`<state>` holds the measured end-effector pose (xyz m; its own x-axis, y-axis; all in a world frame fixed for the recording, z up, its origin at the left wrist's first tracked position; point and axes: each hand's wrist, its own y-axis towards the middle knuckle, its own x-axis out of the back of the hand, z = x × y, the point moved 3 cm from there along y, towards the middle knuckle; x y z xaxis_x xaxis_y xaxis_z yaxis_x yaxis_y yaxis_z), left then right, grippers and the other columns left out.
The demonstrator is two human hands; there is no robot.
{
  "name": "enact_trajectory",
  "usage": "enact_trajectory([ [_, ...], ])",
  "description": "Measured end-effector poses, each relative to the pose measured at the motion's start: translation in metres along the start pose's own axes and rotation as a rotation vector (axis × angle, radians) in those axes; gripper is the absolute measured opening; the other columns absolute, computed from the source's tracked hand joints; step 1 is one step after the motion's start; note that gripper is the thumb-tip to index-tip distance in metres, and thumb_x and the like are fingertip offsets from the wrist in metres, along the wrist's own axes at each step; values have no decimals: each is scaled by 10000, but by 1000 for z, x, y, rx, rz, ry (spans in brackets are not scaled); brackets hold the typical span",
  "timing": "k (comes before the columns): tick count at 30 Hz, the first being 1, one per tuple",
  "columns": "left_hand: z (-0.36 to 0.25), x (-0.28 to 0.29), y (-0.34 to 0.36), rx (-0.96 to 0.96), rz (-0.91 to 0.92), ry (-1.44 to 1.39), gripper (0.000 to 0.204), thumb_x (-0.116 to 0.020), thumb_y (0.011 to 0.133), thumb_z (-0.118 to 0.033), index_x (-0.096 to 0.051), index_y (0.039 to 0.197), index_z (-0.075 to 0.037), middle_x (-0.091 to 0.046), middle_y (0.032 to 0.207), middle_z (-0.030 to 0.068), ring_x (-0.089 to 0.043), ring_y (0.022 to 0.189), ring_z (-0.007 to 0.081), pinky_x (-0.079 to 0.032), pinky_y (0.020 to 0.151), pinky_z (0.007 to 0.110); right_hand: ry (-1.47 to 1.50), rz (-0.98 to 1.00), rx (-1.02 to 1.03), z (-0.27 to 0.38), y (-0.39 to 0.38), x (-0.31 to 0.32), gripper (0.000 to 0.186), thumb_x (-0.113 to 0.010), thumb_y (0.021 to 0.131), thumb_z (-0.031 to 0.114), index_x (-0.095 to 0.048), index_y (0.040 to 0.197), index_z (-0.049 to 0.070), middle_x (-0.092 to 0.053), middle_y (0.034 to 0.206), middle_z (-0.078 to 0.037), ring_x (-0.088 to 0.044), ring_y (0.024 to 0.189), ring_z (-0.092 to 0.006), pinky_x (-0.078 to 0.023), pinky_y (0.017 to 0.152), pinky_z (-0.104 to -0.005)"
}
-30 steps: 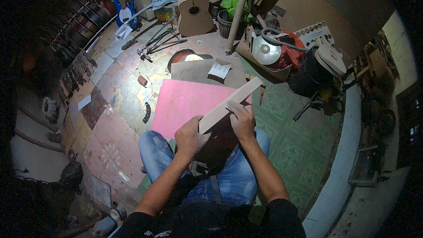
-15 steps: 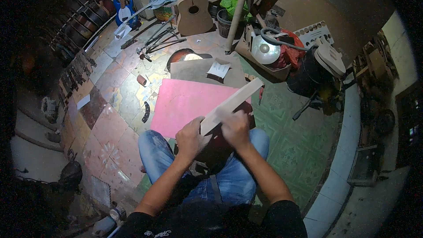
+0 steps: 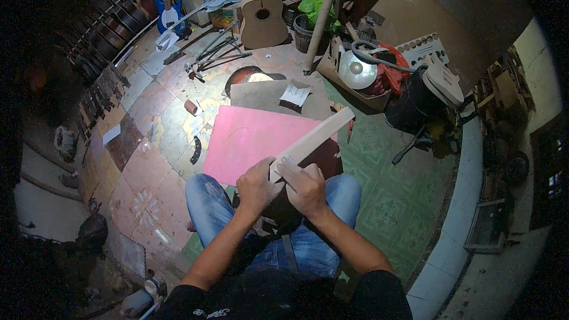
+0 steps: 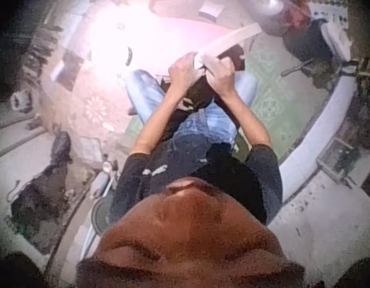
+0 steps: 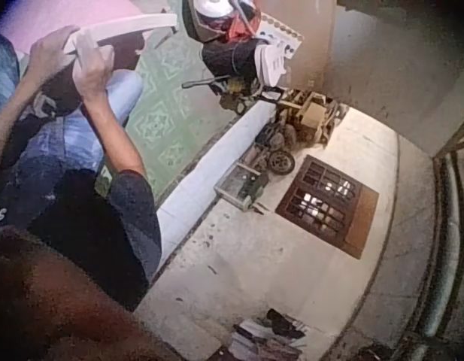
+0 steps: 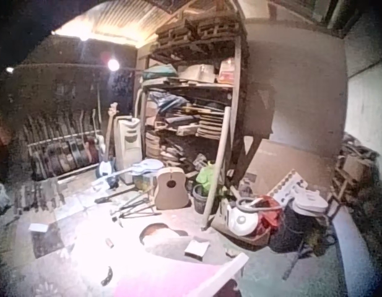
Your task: The person sands the edges and back of a guitar body with a sanding block and sandpaper by hand.
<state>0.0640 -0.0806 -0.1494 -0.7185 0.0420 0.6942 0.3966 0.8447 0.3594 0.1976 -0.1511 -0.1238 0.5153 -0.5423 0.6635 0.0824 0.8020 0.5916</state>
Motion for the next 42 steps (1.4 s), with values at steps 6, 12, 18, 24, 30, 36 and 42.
enact_trajectory([
  [6, -8, -4, 3, -20, 21, -23, 532, -876, 688, -276, -670, 1155, -126, -733, 953, 112, -729, 852, 322, -575, 686, 449, -176, -76, -194, -76, 1, 1, 406, -603, 746, -59, -789, 1085, 64, -767, 1165, -95, -600, 780, -310, -494, 779, -396],
  [12, -12, -1, 10, -28, 19, -30, 514, -867, 692, -248, -661, 1146, -126, -728, 950, 104, -723, 854, 326, -576, 682, 461, -128, -127, -99, -97, 0, 5, 442, -598, 733, -76, -781, 1116, 50, -746, 1216, -153, -640, 853, -322, -483, 820, -388],
  [18, 4, 4, 4, -1, 7, -4, 530, -882, 681, -254, -669, 1149, -129, -735, 942, 115, -728, 841, 332, -573, 689, 458, 76, -51, -16, -55, 3, -7, 480, -591, 722, -73, -766, 1150, 55, -750, 1208, -147, -643, 864, -333, -493, 842, -396],
  [24, 3, 3, 13, -18, 39, -54, 530, -889, 676, -238, -665, 1139, -112, -732, 928, 119, -723, 837, 349, -574, 692, 475, -516, 62, -145, -164, 24, 32, 447, -602, 736, -45, -761, 1142, 53, -747, 1205, -132, -677, 968, -332, -515, 867, -424],
  [30, 19, 9, 21, -62, -83, -88, 607, -877, 736, -275, -629, 1248, -64, -710, 1110, 170, -698, 1008, 368, -564, 828, 471, -21, -10, -249, -138, 37, 26, 496, -568, 816, -1, -711, 1283, 85, -708, 1295, -148, -660, 1140, -371, -503, 1011, -433],
  [36, 3, 13, -13, -16, -175, 62, 1048, -854, 801, -262, -235, 1559, 112, -283, 1596, 352, -266, 1494, 511, -240, 1226, 578, 80, 91, -282, -120, 20, -11, 566, -527, 804, -29, -657, 1352, 35, -612, 1444, -181, -605, 1306, -337, -432, 1157, -386],
  [42, -13, 0, -14, 211, -77, 190, 1153, -815, 800, -419, -166, 1567, 147, -206, 1623, 380, -152, 1541, 522, -153, 1247, 627, 124, 63, -356, -114, 21, -20, 588, -523, 801, -41, -643, 1372, 28, -603, 1456, -182, -560, 1371, -321, -416, 1171, -385],
])
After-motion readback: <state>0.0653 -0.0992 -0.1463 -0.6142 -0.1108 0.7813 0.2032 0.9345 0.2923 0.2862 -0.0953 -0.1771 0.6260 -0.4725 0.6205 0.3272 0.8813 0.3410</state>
